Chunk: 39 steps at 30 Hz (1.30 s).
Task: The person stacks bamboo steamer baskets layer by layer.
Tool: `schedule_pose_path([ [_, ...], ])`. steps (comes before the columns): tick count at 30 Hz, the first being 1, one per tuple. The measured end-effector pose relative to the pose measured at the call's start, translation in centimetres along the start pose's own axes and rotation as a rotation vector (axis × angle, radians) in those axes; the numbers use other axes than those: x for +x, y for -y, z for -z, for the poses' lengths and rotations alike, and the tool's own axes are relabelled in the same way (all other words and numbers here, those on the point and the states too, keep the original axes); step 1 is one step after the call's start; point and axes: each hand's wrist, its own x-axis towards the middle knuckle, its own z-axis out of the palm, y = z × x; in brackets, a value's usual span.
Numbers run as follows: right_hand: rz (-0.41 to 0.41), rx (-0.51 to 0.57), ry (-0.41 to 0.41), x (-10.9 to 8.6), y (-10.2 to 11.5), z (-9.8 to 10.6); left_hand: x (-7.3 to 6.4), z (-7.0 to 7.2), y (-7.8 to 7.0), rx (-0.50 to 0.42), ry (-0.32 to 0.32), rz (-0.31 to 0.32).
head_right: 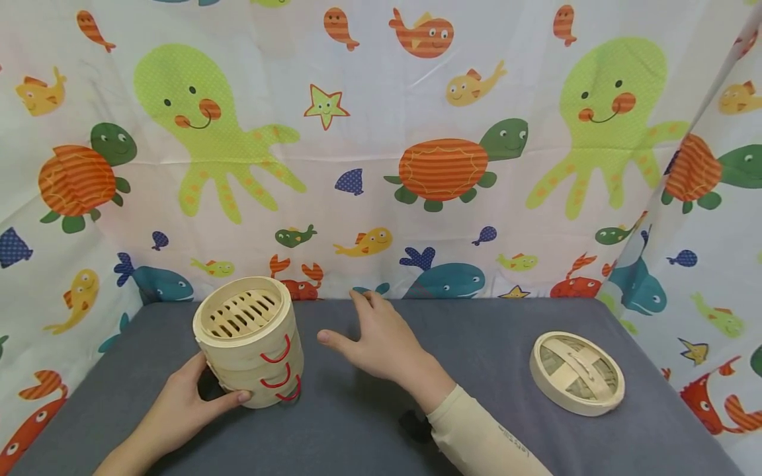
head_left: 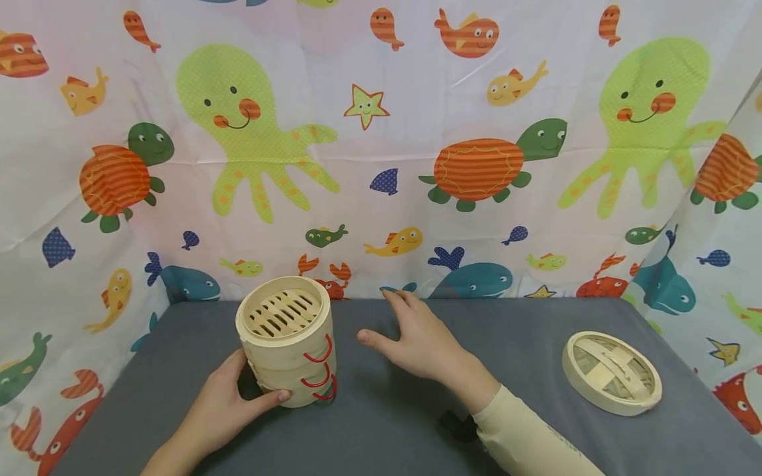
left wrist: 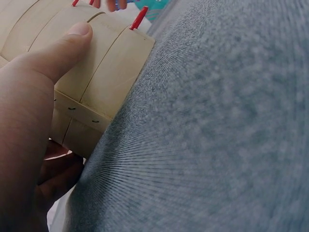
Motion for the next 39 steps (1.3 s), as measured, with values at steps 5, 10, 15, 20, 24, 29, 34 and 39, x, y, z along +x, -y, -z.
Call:
schedule_pose_path([
  [5, -0.005, -0.015, -0.024, -0.8, -1.5, 0.6, 0.0, -0.1, 0.1, 0.000, 0.004, -0.002],
  [10, -0.007, -0.034, -0.034, -1.7, -3.0, 1.2, 0.0, -0.1, 0.2, -0.001, 0.000, -0.001],
  [15, -0.009, -0.051, -0.041, -2.4, -4.0, 1.6, 0.0, 0.0, 0.2, 0.006, 0.000, 0.001],
  [20, -0.023, -0.081, -0.053, -3.2, -5.0, 1.9, 0.0, 0.0, 0.1, 0.014, -0.002, 0.001],
  [24, -0.035, -0.102, -0.063, -3.9, -6.1, 2.2, 0.1, 0.0, 0.1, 0.014, 0.013, 0.017],
  [29, -0.051, -0.122, -0.085, -4.9, -7.4, 2.7, 0.2, 0.0, 0.1, 0.016, 0.005, 0.010],
  [34, -0.062, -0.139, -0.120, -5.9, -8.3, 3.4, 0.1, 0.0, 0.0, 0.017, 0.004, 0.005],
  [39, -0.070, -0.152, -0.141, -6.6, -8.8, 4.2, 0.1, -0.1, 0.0, 0.011, 0.010, 0.010],
])
